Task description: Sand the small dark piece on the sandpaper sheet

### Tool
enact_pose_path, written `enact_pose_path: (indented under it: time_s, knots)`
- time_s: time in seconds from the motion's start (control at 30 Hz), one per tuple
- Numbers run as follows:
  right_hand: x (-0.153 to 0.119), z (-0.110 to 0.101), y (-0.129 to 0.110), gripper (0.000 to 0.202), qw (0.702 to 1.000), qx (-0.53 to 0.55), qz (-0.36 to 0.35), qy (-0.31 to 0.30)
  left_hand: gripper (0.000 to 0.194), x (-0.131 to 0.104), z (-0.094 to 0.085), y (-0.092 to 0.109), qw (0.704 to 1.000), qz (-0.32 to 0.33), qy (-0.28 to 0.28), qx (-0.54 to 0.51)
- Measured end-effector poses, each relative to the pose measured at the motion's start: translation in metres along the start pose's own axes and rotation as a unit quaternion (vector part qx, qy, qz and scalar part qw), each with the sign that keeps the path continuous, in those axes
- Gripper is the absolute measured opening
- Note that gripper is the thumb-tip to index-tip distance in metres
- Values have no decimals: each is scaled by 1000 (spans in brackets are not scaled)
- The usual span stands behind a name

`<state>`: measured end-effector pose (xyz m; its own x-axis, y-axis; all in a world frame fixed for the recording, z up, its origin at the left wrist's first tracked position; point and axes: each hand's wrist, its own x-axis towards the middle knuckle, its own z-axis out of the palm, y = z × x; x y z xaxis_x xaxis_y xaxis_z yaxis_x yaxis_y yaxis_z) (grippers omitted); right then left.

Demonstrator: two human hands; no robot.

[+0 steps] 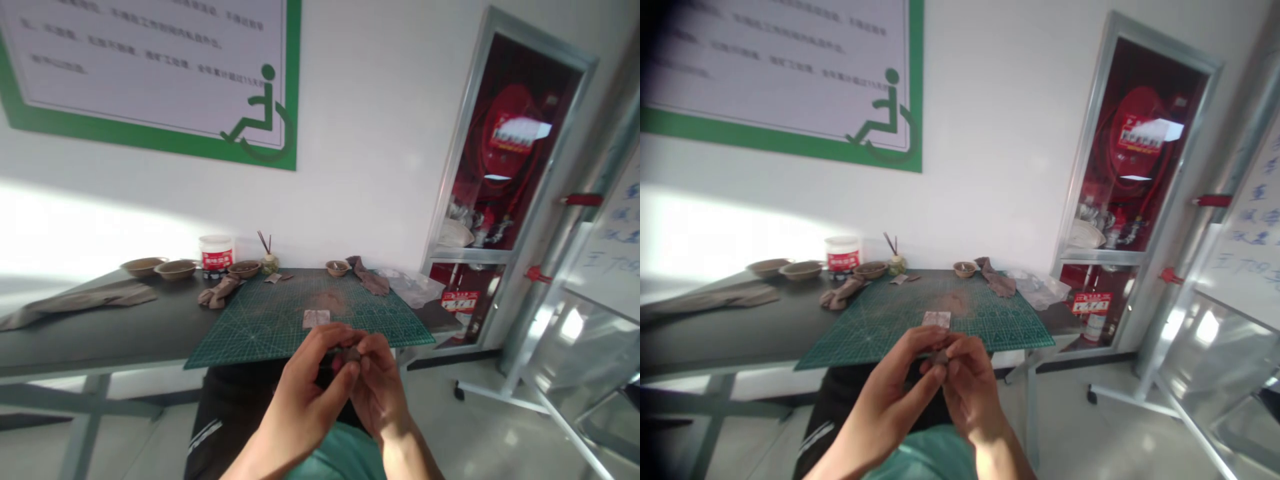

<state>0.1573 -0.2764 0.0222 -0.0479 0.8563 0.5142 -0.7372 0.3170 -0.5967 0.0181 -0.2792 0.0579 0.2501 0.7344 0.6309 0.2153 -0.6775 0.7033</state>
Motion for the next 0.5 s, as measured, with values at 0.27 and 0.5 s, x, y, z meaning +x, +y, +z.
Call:
enact_pose_path:
  time_s: [0.27,0.5]
  knots:
    - [133,-56,62,25,996,-1,89,-16,34,101,-26,-115,997,-64,-29,24]
    - [195,-112,94,31,986,-58,158,8,34,149,-21,-200,990,-100,-72,63]
